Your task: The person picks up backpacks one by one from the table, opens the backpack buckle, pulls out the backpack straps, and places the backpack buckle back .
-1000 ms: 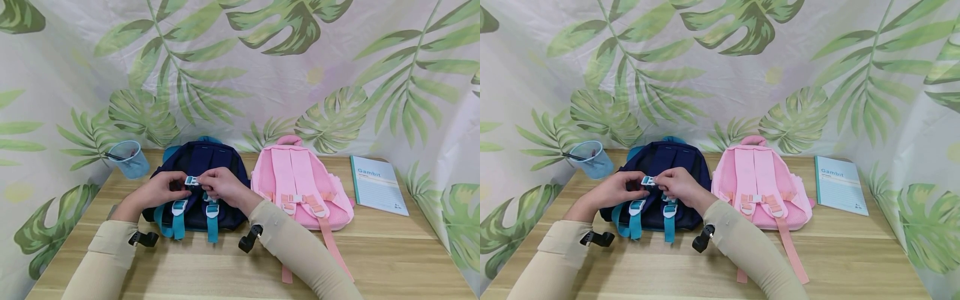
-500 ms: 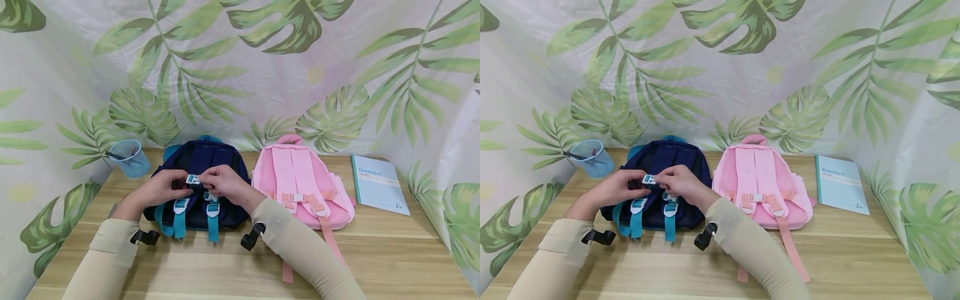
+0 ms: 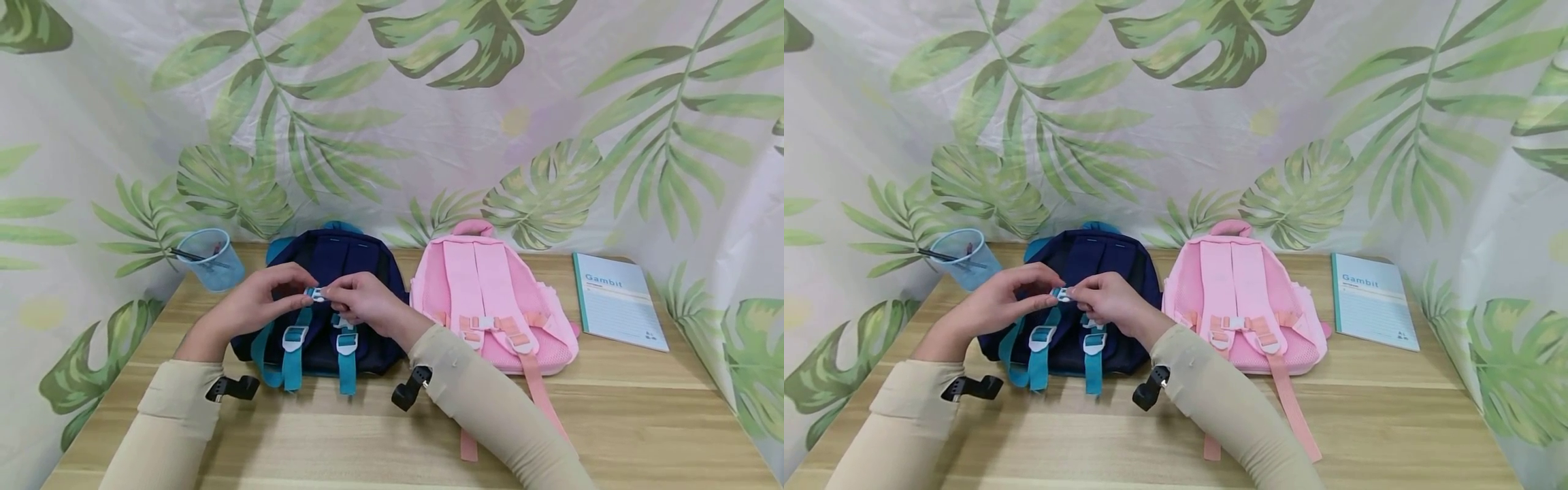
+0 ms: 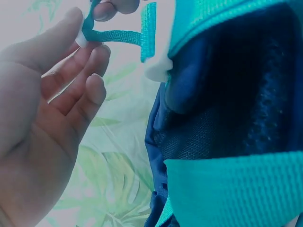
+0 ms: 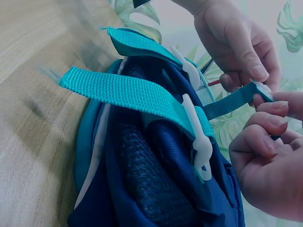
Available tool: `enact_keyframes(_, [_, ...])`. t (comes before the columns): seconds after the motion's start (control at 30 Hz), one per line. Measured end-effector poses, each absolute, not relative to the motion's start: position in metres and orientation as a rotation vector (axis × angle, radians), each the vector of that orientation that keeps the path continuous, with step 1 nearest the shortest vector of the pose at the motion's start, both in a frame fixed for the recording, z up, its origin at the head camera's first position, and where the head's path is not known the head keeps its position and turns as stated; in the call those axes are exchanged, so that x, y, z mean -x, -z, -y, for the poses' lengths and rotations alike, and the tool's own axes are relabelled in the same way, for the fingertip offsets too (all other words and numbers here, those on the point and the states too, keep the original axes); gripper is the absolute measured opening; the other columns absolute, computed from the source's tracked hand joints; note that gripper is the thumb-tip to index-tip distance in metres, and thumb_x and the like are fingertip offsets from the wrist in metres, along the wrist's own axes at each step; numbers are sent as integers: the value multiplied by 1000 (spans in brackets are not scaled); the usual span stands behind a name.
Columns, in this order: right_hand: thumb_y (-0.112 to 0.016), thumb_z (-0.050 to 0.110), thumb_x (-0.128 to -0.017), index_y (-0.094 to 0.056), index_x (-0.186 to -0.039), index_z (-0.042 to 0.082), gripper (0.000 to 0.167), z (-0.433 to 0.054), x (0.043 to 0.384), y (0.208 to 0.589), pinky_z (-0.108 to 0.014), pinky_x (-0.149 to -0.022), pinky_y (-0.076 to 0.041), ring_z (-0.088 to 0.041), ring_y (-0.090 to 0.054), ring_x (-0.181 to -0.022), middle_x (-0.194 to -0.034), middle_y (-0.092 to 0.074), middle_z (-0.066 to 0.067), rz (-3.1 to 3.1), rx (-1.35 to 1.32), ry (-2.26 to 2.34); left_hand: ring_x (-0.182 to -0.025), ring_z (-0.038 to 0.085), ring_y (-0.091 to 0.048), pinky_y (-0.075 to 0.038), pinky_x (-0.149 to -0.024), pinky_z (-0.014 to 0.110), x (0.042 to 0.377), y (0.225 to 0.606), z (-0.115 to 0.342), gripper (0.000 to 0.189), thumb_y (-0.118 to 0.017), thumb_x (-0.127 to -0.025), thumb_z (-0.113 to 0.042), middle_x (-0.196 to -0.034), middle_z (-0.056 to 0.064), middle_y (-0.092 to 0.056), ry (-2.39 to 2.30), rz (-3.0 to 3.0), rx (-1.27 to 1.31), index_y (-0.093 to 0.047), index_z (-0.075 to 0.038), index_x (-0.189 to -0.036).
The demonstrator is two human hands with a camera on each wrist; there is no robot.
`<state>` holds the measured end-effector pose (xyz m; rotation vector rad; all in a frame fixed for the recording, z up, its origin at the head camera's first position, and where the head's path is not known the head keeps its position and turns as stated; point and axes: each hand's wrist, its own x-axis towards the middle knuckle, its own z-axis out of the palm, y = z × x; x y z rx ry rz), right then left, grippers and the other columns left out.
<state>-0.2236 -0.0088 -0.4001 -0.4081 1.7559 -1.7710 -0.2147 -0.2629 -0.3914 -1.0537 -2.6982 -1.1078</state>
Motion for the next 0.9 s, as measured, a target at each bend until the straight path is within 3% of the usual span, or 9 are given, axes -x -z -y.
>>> enact_keyframes(0.3, [-56, 9, -112, -67, -119, -3, 18, 5, 226, 402, -22, -54, -37, -13, -42, -59, -77, -55, -2, -1685, 409, 1804, -92, 3, -68, -59, -80, 25, 214, 392, 267, 27, -81, -95, -4, -109, -4, -76, 1050, 2701, 1076, -78, -15, -119])
enact_keyframes(0.9, [-65, 14, -109, -71, -106, -2, 17, 7, 228, 412, -22, -51, -36, -13, -44, -54, -69, -53, 1, -1827, 361, 1737, -95, 4, -69, -60, -83, 26, 215, 397, 269, 23, -79, -98, -6, -111, -4, -76, 1111, 2715, 1024, -78, -18, -118])
